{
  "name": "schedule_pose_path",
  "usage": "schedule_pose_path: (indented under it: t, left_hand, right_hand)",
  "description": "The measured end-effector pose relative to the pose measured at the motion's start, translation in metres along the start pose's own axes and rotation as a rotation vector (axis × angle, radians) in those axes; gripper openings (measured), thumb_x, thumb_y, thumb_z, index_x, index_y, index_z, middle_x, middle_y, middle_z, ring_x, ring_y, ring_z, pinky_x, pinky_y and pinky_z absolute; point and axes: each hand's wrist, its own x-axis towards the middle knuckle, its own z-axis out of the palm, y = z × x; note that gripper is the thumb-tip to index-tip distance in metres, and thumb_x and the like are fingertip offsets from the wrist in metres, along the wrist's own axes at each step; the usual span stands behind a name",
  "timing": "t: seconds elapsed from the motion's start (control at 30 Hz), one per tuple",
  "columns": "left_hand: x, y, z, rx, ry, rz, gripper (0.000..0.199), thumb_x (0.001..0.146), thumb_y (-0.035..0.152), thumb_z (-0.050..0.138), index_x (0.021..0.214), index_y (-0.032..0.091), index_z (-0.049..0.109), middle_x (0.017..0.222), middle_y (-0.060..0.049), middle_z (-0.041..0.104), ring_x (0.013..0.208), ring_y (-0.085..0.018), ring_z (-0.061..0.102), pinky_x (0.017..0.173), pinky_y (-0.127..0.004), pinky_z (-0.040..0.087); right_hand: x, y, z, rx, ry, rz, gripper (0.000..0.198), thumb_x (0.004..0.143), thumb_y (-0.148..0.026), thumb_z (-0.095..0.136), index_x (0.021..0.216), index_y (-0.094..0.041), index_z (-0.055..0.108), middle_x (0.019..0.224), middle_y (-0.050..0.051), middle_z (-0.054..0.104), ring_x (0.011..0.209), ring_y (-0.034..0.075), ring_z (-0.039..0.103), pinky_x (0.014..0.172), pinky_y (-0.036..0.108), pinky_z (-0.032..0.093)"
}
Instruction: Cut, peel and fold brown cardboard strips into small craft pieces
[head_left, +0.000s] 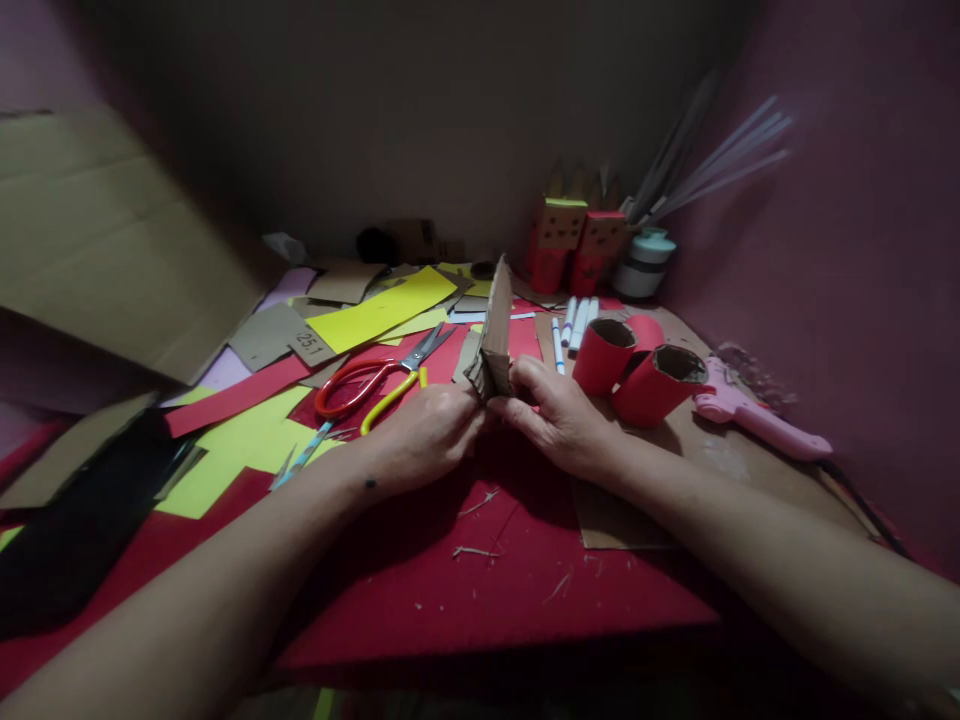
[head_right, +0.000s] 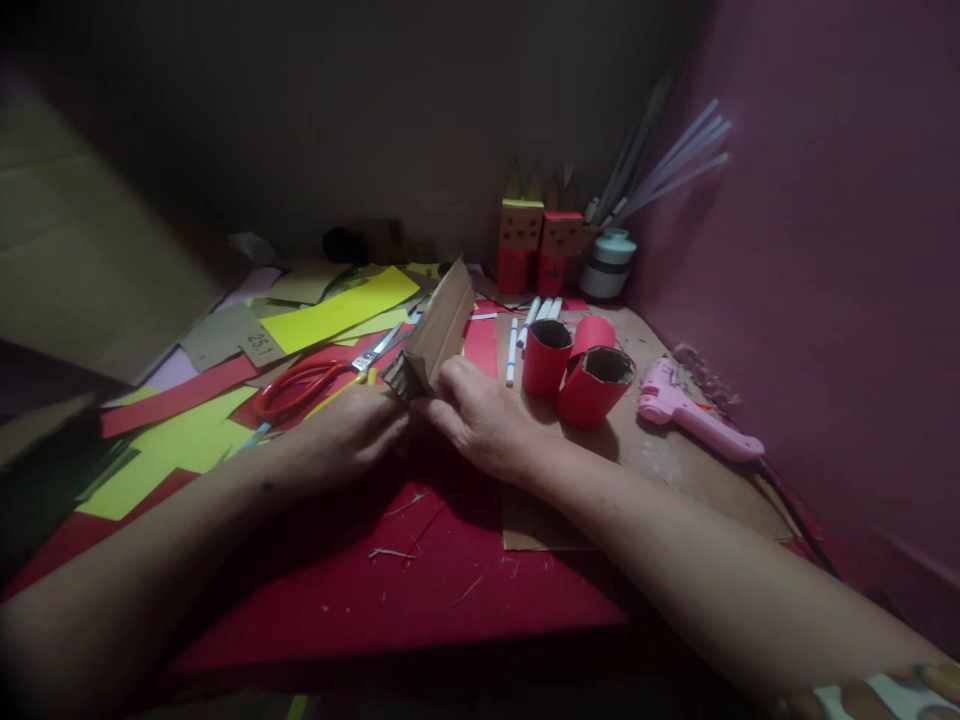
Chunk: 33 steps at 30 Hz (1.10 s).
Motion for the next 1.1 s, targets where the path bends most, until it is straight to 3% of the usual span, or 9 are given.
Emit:
schedule_pose_path:
  t: [0.17, 0.37, 0.53, 0.73, 0.87, 1.03, 1.1]
  left_hand:
    - [0.001, 0.004, 0.002, -0.001, 0.071, 0.005, 0.013, 0.083, 0.02, 0.041, 0.077, 0.017, 0.052, 0.074, -0.005, 0.061, 0.062, -0.015, 0.053, 0.06, -0.028, 0.042]
    - [0.001, 0.004, 0.004, 0.044, 0.171, 0.091, 0.011, 0.081, 0.016, 0.041, 0.075, 0.017, 0.05, 0.078, -0.005, 0.056, 0.067, -0.016, 0.051, 0.065, -0.029, 0.043]
    - [0.0, 0.005, 0.0, -0.029, 0.134, 0.122, 0.012, 0.079, 0.014, 0.041, 0.074, 0.017, 0.052, 0.078, -0.004, 0.056, 0.068, -0.015, 0.052, 0.064, -0.027, 0.043]
    - [0.001, 0.007, -0.008, -0.209, 0.044, 0.086, 0.016, 0.077, 0.012, 0.043, 0.067, 0.018, 0.054, 0.066, 0.002, 0.054, 0.06, -0.012, 0.047, 0.06, -0.024, 0.04]
    - [0.002, 0.01, -0.008, -0.323, 0.034, -0.044, 0.013, 0.074, 0.014, 0.046, 0.064, 0.018, 0.053, 0.063, 0.003, 0.052, 0.059, -0.012, 0.046, 0.056, -0.023, 0.037]
    - [0.002, 0.02, 0.0, -0.512, 0.227, -0.433, 0.013, 0.06, 0.012, 0.057, 0.053, 0.019, 0.048, 0.05, 0.007, 0.046, 0.05, -0.01, 0.038, 0.046, -0.021, 0.028]
    - [0.002, 0.024, 0.003, -0.63, 0.223, -0.527, 0.014, 0.06, 0.01, 0.053, 0.05, 0.018, 0.049, 0.044, 0.006, 0.048, 0.044, -0.009, 0.041, 0.043, -0.021, 0.029]
  right_hand:
    - [0.002, 0.006, 0.006, -0.041, -0.007, -0.154, 0.003, 0.09, -0.02, 0.041, 0.091, -0.019, 0.043, 0.094, 0.01, 0.054, 0.087, 0.02, 0.052, 0.079, 0.036, 0.045]
    - [0.001, -0.001, 0.008, -0.266, 0.02, -0.185, 0.005, 0.088, -0.017, 0.038, 0.092, -0.019, 0.042, 0.094, 0.012, 0.051, 0.08, 0.021, 0.05, 0.07, 0.039, 0.048]
    - [-0.001, -0.001, 0.007, -0.366, 0.038, -0.232, 0.008, 0.086, -0.013, 0.036, 0.087, -0.019, 0.041, 0.089, 0.011, 0.05, 0.073, 0.019, 0.047, 0.063, 0.035, 0.048]
    - [-0.004, 0.005, 0.008, -0.327, 0.076, -0.227, 0.005, 0.084, -0.016, 0.04, 0.085, -0.021, 0.04, 0.086, 0.007, 0.05, 0.074, 0.017, 0.047, 0.06, 0.031, 0.044]
    - [-0.004, 0.003, 0.008, -0.279, 0.144, -0.248, 0.012, 0.082, -0.013, 0.043, 0.081, -0.022, 0.036, 0.076, 0.002, 0.046, 0.065, 0.014, 0.043, 0.055, 0.027, 0.04]
    - [-0.003, -0.004, 0.01, -0.38, 0.054, -0.344, 0.01, 0.088, -0.014, 0.04, 0.081, -0.021, 0.039, 0.075, 0.003, 0.049, 0.067, 0.016, 0.045, 0.056, 0.027, 0.04]
    - [-0.003, -0.007, 0.011, -0.404, 0.047, -0.31, 0.008, 0.088, -0.014, 0.041, 0.083, -0.02, 0.042, 0.076, 0.004, 0.051, 0.068, 0.017, 0.047, 0.057, 0.027, 0.041]
